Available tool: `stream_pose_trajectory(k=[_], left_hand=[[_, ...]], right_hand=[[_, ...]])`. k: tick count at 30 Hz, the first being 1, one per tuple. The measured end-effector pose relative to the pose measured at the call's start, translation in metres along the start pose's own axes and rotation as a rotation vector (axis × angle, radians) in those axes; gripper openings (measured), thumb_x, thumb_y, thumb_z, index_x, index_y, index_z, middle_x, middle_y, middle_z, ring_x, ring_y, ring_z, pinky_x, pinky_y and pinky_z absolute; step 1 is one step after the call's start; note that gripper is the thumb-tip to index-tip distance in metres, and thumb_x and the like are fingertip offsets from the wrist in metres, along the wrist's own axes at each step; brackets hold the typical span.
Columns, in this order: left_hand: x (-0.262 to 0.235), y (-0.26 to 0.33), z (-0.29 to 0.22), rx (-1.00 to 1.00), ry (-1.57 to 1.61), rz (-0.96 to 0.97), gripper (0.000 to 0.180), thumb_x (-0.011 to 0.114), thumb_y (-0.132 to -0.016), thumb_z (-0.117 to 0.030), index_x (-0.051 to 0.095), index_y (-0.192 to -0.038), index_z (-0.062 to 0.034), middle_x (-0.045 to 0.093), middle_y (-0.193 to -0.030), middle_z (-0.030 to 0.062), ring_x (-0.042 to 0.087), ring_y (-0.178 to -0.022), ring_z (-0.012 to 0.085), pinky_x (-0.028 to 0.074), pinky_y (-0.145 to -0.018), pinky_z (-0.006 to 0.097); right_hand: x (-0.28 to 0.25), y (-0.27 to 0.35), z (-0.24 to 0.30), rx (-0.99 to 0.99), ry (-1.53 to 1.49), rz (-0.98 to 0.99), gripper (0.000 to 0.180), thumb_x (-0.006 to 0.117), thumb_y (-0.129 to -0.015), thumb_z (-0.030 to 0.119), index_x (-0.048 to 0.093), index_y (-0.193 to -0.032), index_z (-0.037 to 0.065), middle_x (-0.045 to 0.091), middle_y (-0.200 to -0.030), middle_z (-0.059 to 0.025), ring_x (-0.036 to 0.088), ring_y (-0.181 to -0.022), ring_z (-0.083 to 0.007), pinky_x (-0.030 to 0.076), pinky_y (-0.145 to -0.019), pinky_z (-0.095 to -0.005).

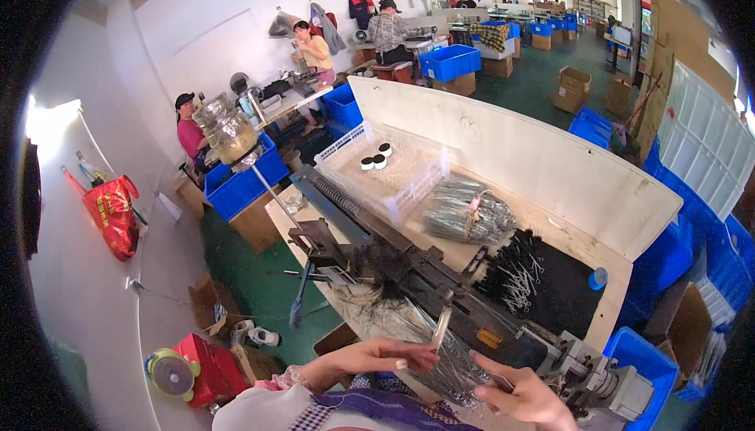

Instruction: The worker is inserting silver metal rods into black connector blocks using an assembly machine.

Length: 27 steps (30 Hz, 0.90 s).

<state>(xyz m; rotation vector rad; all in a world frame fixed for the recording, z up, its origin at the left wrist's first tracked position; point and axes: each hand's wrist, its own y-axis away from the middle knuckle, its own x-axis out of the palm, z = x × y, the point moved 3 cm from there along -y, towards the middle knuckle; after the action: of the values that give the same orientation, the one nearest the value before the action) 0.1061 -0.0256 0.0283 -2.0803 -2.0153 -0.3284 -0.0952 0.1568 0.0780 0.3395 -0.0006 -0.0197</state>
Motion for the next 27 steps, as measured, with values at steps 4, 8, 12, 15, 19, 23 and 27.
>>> stream_pose_trajectory(k=[4,8,12,15,19,23,27], left_hand=[[0.003,-0.005,0.014,-0.134,-0.017,-0.118,0.052,0.049,-0.099,-0.02,0.033,-0.146,-0.0053,0.044,-0.142,0.0129,0.045,-0.127,0.0201,0.036,-0.106,0.033],[0.012,-0.021,0.03,-0.079,-0.046,-0.014,0.048,0.049,-0.099,-0.016,0.035,-0.145,-0.0051,0.047,-0.14,0.0091,0.046,-0.127,0.0183,0.037,-0.105,0.033],[0.011,-0.02,0.037,0.001,-0.349,-0.001,0.047,0.052,-0.098,-0.016,0.04,-0.142,-0.0059,0.047,-0.141,0.0095,0.047,-0.126,0.0195,0.037,-0.105,0.034],[0.013,-0.023,0.029,-0.015,-0.431,-0.008,0.047,0.056,-0.096,-0.017,0.043,-0.139,-0.0055,0.048,-0.14,0.0108,0.048,-0.125,0.0231,0.038,-0.104,0.036],[0.013,-0.022,0.037,0.063,-0.553,-0.01,0.045,0.056,-0.096,-0.019,0.046,-0.137,-0.0052,0.049,-0.138,0.0121,0.047,-0.126,0.026,0.038,-0.103,0.036],[0.019,-0.024,0.036,0.053,-0.549,0.019,0.046,0.055,-0.096,-0.019,0.044,-0.139,-0.0068,0.05,-0.137,0.0123,0.046,-0.126,0.026,0.039,-0.103,0.036],[0.019,-0.029,0.03,0.003,-0.473,0.0,0.048,0.055,-0.096,-0.019,0.043,-0.141,-0.0076,0.052,-0.133,0.012,0.048,-0.124,0.0246,0.039,-0.101,0.036]], right_hand=[[0.029,-0.024,-0.039,0.126,-0.23,-0.025,0.051,0.06,-0.09,0.009,0.046,-0.138,0.001,0.058,-0.079,-0.0007,0.051,-0.07,-0.0078,0.041,-0.063,-0.0241],[0.055,-0.033,-0.047,-0.01,-0.273,-0.056,0.034,0.058,-0.094,0.018,0.055,-0.123,0.001,0.061,-0.112,-0.0068,0.06,-0.085,-0.0191,0.048,-0.071,-0.0316],[0.07,-0.048,-0.066,-0.186,-0.499,-0.011,0.031,0.052,-0.095,0.007,0.052,-0.124,-0.002,0.055,-0.125,-0.0128,0.054,-0.114,-0.022,0.044,-0.096,-0.0326],[0.069,-0.058,-0.087,-0.227,-0.429,0.019,0.03,0.052,-0.095,0.006,0.052,-0.124,-0.002,0.056,-0.125,-0.0128,0.051,-0.119,-0.0214,0.042,-0.098,-0.0324],[0.067,-0.057,-0.096,-0.034,-0.224,-0.006,0.031,0.052,-0.096,0.008,0.052,-0.126,0.0,0.055,-0.126,-0.0127,0.052,-0.118,-0.0208,0.042,-0.097,-0.0311],[0.065,-0.064,-0.129,-0.026,-0.173,0.003,0.038,0.054,-0.097,0.013,0.048,-0.133,0.005,0.051,-0.132,-0.012,0.048,-0.123,-0.0219,0.039,-0.103,-0.0302],[0.056,-0.06,-0.103,-0.298,0.18,-0.117,0.033,0.061,-0.09,0.018,0.057,-0.12,0.004,0.061,-0.082,-0.0061,0.057,-0.075,-0.0133,0.046,-0.067,-0.0296]])
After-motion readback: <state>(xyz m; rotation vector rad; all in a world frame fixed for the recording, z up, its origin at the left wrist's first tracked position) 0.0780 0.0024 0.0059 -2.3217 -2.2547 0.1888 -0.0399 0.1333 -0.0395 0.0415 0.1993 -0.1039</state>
